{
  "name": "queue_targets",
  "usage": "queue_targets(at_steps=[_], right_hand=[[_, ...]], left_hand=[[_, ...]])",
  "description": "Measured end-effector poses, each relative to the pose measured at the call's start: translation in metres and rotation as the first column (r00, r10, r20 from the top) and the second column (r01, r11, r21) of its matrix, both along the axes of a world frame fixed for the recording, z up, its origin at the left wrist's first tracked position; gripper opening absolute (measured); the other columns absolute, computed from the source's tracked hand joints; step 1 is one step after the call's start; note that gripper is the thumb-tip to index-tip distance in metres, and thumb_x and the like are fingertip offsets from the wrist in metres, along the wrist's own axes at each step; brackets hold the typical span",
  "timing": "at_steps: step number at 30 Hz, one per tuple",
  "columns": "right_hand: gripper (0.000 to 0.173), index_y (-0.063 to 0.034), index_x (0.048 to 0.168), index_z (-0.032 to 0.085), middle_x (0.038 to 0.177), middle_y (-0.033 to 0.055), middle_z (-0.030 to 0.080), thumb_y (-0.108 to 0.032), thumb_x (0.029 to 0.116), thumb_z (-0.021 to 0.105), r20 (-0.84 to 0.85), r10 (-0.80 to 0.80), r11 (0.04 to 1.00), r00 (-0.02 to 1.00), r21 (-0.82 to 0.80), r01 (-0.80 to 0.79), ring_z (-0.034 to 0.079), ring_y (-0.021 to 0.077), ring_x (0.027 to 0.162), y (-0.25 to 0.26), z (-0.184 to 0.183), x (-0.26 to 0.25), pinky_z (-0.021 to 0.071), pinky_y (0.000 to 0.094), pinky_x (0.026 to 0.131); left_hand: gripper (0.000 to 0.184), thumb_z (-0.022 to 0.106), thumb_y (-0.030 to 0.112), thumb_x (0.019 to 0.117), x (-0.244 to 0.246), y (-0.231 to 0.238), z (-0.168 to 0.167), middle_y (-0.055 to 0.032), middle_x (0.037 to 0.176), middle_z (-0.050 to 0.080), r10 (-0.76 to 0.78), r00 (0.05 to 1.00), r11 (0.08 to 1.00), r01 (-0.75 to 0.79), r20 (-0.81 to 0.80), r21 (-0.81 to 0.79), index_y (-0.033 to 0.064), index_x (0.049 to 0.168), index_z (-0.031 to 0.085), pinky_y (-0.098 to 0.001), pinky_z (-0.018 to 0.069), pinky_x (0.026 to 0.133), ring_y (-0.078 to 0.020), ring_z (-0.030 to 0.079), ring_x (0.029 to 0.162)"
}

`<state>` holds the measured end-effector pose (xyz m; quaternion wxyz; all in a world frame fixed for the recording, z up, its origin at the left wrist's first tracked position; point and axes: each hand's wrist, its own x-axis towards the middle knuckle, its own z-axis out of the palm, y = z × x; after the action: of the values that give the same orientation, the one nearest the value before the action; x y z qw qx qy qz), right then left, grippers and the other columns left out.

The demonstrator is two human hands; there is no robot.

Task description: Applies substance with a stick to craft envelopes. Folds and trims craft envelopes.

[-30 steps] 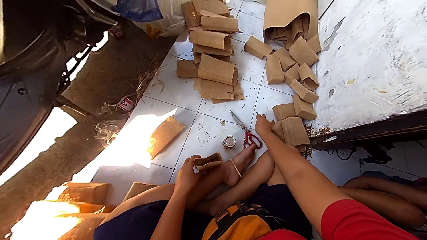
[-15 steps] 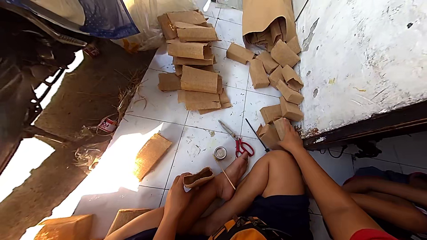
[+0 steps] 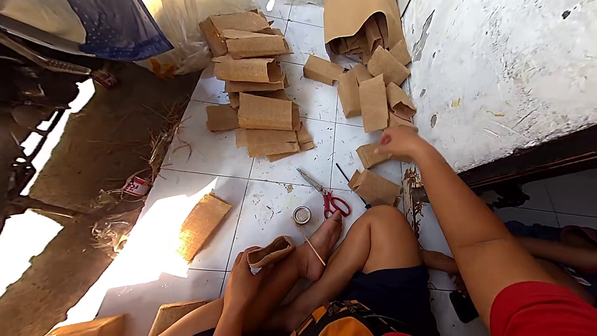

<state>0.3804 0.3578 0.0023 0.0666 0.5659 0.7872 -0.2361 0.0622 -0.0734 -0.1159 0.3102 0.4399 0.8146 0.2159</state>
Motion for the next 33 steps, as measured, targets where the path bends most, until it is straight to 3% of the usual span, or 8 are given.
queue_targets(at_steps=[2,6,16,20,24,27,29,33], right_hand=[[0.077,0.0052,0.137,0.056,0.129,0.0328,0.061,-0.039,0.0822,0.087,0.164,0.042,0.971,0.986,-0.239,-0.002,0.056,0.0500,0.124,-0.025,-0.049,0.009,0.0401,0.0702,0.105],[0.127,-0.0165,0.163,0.022,0.152,0.0333,0.038,-0.034,0.0638,0.099,0.154,-0.095,0.968,0.984,-0.215,0.127,0.044,0.0563,0.133,-0.070,-0.117,0.030,0.0410,0.0715,0.102],[0.123,-0.0196,0.163,0.025,0.150,0.0275,0.044,-0.029,0.0650,0.098,0.095,-0.069,0.987,0.993,-0.142,0.082,0.041,0.0526,0.136,-0.071,-0.129,0.047,0.0387,0.0715,0.103],[0.112,-0.0068,0.159,0.031,0.154,0.0290,0.040,-0.024,0.0695,0.096,-0.206,-0.161,0.958,0.965,-0.267,0.103,0.040,0.0478,0.141,-0.049,-0.116,0.041,0.0355,0.0650,0.113],[0.080,-0.0071,0.157,0.030,0.152,0.0225,0.044,-0.011,0.0901,0.073,-0.586,-0.465,0.858,0.664,-0.483,0.175,0.053,0.0366,0.130,-0.014,-0.065,0.009,0.0488,0.0530,0.103],[0.065,-0.0128,0.155,0.034,0.142,0.0181,0.053,-0.027,0.0986,0.063,-0.611,-0.672,0.730,0.418,-0.641,0.237,0.058,0.0308,0.120,0.029,-0.060,-0.013,0.0518,0.0468,0.096],[0.058,-0.0153,0.147,0.044,0.137,0.0145,0.056,-0.042,0.0981,0.061,-0.557,-0.788,0.613,0.261,-0.748,0.254,0.059,0.0295,0.118,0.054,-0.074,-0.025,0.0524,0.0488,0.094],[0.069,-0.0185,0.147,0.045,0.148,0.0126,0.050,-0.052,0.0915,0.066,-0.475,-0.880,0.448,-0.025,-0.845,0.292,0.050,0.0344,0.134,0.072,-0.100,-0.041,0.0451,0.0601,0.104]], left_hand=[[0.054,0.085,0.021,0.0816,0.001,0.000,0.000,-0.0184,0.125,0.064,0.005,1.000,1.000,-0.005,0.001,0.002,0.0056,0.129,0.063,-0.0519,0.0529,0.093,-0.0323,0.064,0.113],[0.054,0.085,0.020,0.0816,0.001,0.000,0.003,-0.0181,0.124,0.064,0.000,1.000,1.000,0.000,-0.002,0.006,0.0056,0.129,0.063,-0.0511,0.0530,0.091,-0.0320,0.064,0.113],[0.056,0.085,0.022,0.0818,0.001,0.002,0.003,-0.0186,0.126,0.064,0.009,1.000,1.000,-0.009,-0.001,-0.016,0.0063,0.130,0.063,-0.0537,0.0525,0.094,-0.0334,0.063,0.115],[0.056,0.085,0.022,0.0810,0.001,0.002,0.003,-0.0182,0.126,0.064,0.009,1.000,1.000,-0.009,0.008,-0.007,0.0067,0.130,0.063,-0.0540,0.0523,0.095,-0.0333,0.064,0.114],[0.054,0.085,0.020,0.0797,0.001,0.002,0.001,-0.0187,0.123,0.065,0.016,1.000,1.000,-0.016,0.008,0.024,0.0052,0.127,0.065,-0.0544,0.0521,0.094,-0.0332,0.064,0.113],[0.054,0.083,0.021,0.0839,0.001,0.011,0.020,-0.0169,0.130,0.063,0.042,0.997,0.993,-0.035,0.061,-0.115,0.0064,0.132,0.063,-0.0509,0.0492,0.103,-0.0312,0.061,0.121],[0.055,0.083,0.021,0.0832,0.000,0.010,0.018,-0.0168,0.131,0.063,0.050,0.996,0.993,-0.042,0.069,-0.108,0.0059,0.132,0.063,-0.0502,0.0495,0.103,-0.0305,0.062,0.121],[0.056,0.086,0.023,0.0773,-0.005,-0.003,-0.007,-0.0162,0.122,0.066,0.056,0.997,0.997,-0.059,0.048,0.058,0.0051,0.126,0.066,-0.0506,0.0547,0.093,-0.0292,0.066,0.109]])
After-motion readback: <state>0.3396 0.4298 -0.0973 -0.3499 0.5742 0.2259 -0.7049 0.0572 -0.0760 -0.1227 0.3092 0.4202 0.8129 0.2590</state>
